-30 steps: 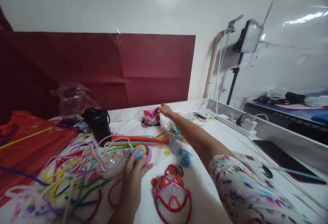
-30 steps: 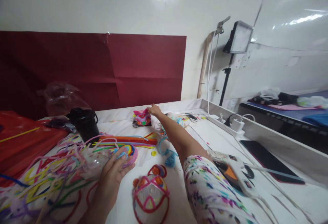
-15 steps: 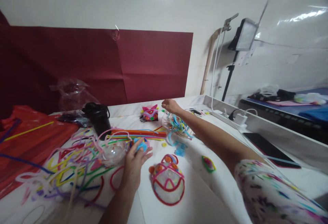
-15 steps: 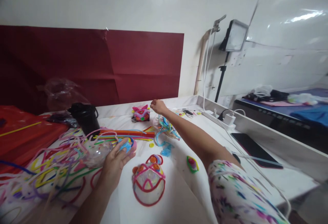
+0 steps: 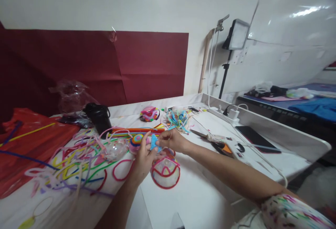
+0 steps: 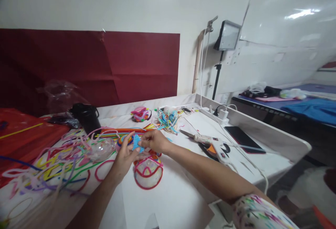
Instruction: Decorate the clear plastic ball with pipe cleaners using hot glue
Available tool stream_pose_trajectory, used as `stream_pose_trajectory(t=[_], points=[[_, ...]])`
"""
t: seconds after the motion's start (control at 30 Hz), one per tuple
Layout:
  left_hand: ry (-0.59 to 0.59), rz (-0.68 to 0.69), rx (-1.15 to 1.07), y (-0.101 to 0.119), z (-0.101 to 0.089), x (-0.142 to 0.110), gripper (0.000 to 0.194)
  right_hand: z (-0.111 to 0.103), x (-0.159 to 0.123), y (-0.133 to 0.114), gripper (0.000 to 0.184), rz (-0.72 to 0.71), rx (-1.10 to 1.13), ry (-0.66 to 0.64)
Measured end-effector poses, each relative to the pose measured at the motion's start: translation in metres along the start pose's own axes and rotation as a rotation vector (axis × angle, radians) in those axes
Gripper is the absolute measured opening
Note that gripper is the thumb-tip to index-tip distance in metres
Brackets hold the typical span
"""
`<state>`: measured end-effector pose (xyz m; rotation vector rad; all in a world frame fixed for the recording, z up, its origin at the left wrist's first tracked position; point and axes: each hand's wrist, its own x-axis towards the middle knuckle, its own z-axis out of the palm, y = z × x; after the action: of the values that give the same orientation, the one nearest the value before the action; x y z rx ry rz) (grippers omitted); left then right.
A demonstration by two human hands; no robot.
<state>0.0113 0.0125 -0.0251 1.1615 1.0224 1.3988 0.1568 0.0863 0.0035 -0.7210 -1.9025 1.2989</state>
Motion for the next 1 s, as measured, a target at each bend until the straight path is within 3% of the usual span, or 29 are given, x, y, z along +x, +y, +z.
stream_pose_trajectory(t=[0.13, 0.3, 0.47, 0.63, 0.8, 1.0], points=[[-0.052, 0.033, 0.107, 0.003, -0.002, 0.001, 0.072, -0.011, -0.01, -0.003, 0.036, 0.021, 0.04, 0.115], [0.078, 0.143, 0.439, 0.009, -0.015, 0.01, 0.038, -0.041, -0.027, 0.001, 0.039, 0.078, 0.129, 0.281], [0.03, 0.054, 0.788, 0.015, -0.022, 0.008, 0.028, -0.051, -0.045, 0.01, 0.042, 0.186, 0.263, 0.313], [-0.071, -0.1, 0.907, 0.018, -0.026, 0.004, 0.024, -0.044, -0.067, 0.015, 0.034, 0.324, 0.38, 0.227], [-0.115, -0.266, 0.939, 0.02, -0.027, 0.002, 0.032, -0.037, -0.093, 0.022, 0.028, 0.463, 0.504, 0.208], [-0.055, -0.344, 0.871, 0.017, -0.021, -0.013, 0.045, -0.027, -0.106, 0.033, 0.029, 0.529, 0.552, 0.204]])
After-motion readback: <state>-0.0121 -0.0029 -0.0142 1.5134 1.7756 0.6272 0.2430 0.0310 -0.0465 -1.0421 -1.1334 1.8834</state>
